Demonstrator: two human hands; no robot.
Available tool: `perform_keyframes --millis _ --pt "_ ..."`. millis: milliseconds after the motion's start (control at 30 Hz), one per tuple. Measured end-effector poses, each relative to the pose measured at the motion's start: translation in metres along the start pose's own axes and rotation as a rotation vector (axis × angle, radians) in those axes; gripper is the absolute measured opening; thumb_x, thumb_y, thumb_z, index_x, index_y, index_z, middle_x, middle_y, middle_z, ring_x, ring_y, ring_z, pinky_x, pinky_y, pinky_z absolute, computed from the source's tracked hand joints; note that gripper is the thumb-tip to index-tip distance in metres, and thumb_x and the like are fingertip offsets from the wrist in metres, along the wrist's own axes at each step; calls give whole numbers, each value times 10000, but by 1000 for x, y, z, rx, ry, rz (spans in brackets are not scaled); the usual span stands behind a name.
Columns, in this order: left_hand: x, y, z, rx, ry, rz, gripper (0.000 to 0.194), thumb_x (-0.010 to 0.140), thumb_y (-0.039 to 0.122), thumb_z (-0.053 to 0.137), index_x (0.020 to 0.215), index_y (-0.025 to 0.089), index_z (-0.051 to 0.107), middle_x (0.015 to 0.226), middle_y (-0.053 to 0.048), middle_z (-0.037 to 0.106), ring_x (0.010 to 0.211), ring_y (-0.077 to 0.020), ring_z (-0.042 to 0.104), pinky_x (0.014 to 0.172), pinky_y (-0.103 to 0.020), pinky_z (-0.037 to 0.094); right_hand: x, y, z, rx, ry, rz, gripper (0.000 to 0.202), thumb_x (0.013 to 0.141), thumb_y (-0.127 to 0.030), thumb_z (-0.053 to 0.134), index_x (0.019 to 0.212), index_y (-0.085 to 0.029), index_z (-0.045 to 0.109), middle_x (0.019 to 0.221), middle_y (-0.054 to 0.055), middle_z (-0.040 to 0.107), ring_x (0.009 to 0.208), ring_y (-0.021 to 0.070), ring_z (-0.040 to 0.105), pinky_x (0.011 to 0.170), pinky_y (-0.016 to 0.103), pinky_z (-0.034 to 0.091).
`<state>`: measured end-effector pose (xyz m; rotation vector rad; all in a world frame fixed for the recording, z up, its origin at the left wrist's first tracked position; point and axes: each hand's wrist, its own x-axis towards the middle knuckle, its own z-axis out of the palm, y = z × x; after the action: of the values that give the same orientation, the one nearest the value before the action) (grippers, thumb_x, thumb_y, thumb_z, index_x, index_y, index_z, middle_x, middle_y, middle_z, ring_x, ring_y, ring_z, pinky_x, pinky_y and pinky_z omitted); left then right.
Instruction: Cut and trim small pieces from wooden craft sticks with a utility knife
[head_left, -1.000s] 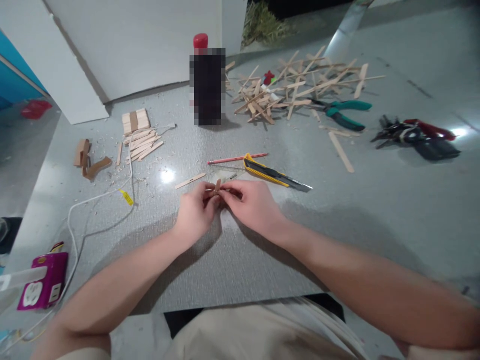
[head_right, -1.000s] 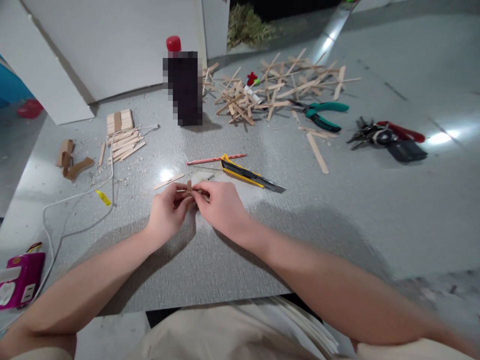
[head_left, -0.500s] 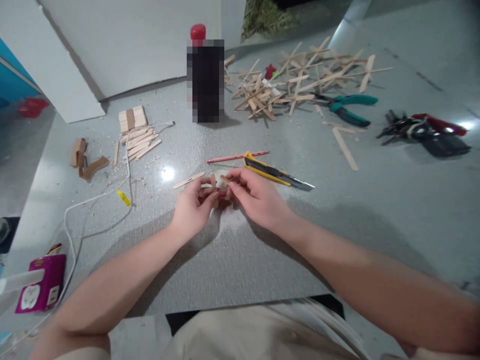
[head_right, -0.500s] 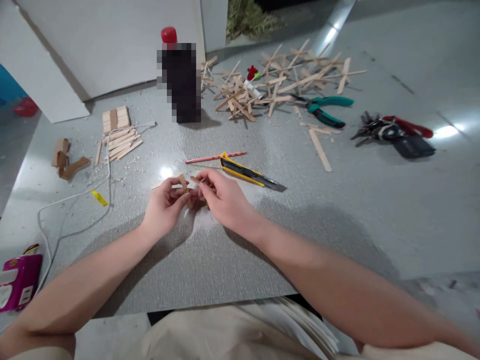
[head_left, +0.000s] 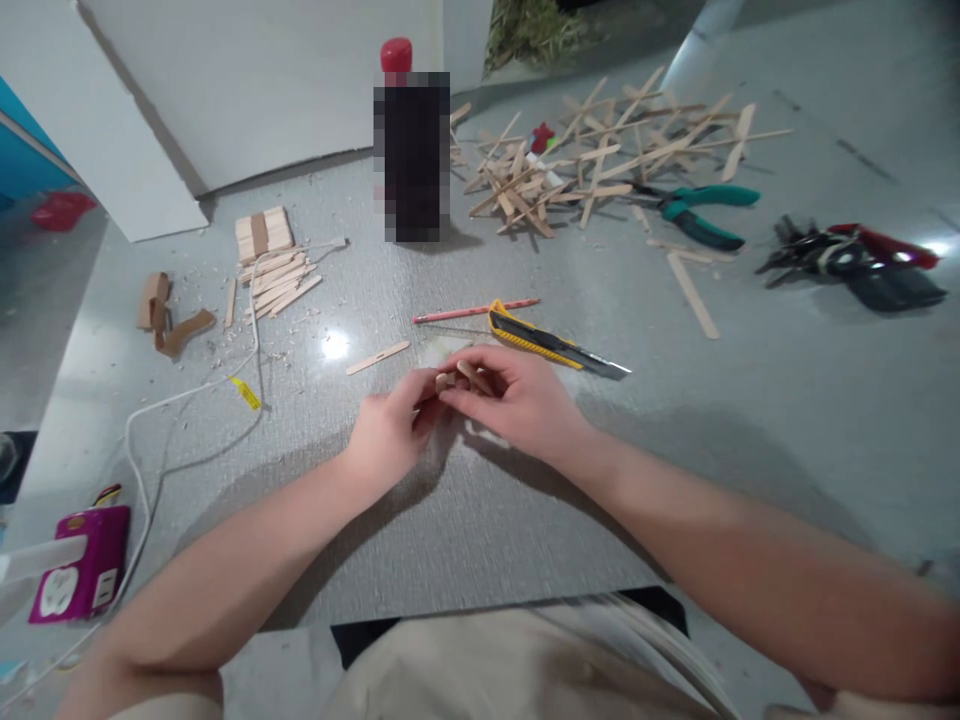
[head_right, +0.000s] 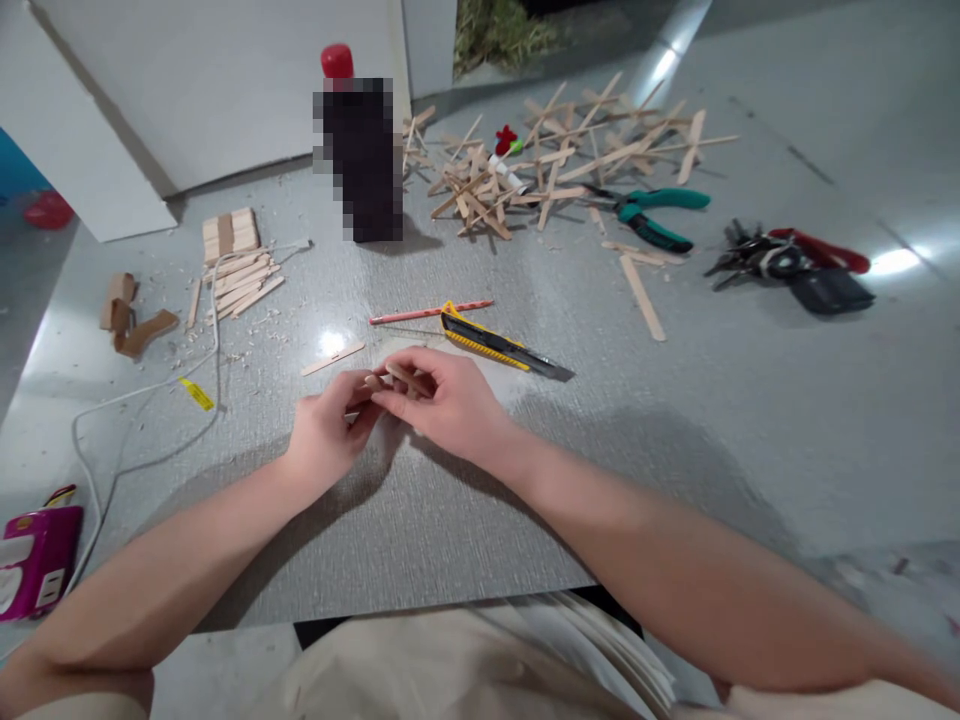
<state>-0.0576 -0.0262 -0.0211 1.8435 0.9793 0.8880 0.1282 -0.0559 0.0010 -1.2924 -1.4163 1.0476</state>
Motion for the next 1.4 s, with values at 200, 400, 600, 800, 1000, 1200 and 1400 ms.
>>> perform_keyframes --millis 200,400,600,800,1000,1200,1400 --pt "6 6 -1 -115 0 -36 89 915 259 712 955 209 649 857 -27 787 769 -186 779 689 -281 631 1 0 -3 51 -30 -3 80 834 -264 683 903 -224 683 834 0 686 711 144 621 648 291 496" --pt "8 12 -3 -185 103 -53 114 858 268 781 860 211 683 814 -1 773 754 -170 767 712 -282 634 -3 4 -1 127 -45 50 196 846 -378 749 942 -235 657 906 3 678 730 139 627 646 288 509" --pt "3 11 -5 -172 160 -15 153 800 302 849 867 221 738 832 -9 789 742 -173 762 717 -298 625 0 10 -3 243 -153 113 335 759 -467 841 948 -231 696 857 14 722 723 158 656 659 305 527" --pt "3 9 -8 -149 96 50 122 826 297 831 922 245 775 848 -3 802 724 -162 766 682 -266 616 2 9 -11 248 -167 137 299 752 -474 844 875 -222 738 788 18 732 685 164 640 642 322 503" --pt "4 12 -9 -116 85 78 81 906 283 746 963 257 797 880 -12 809 752 -151 762 700 -252 602 1 8 -16 160 -100 99 212 765 -415 833 807 -223 756 673 -21 645 579 120 478 558 296 372" --pt "5 10 -10 -134 68 120 75 916 283 724 911 243 787 824 -7 789 723 -138 728 698 -255 584 0 1 -16 170 -116 87 209 763 -411 814 773 -212 753 653 -18 633 585 123 493 550 284 383" --pt "8 12 -11 -185 28 150 112 940 318 703 890 237 762 808 -16 760 722 -137 702 686 -270 570 0 -2 -16 224 -152 72 180 786 -393 804 768 -221 756 695 -2 687 642 142 588 621 301 476"
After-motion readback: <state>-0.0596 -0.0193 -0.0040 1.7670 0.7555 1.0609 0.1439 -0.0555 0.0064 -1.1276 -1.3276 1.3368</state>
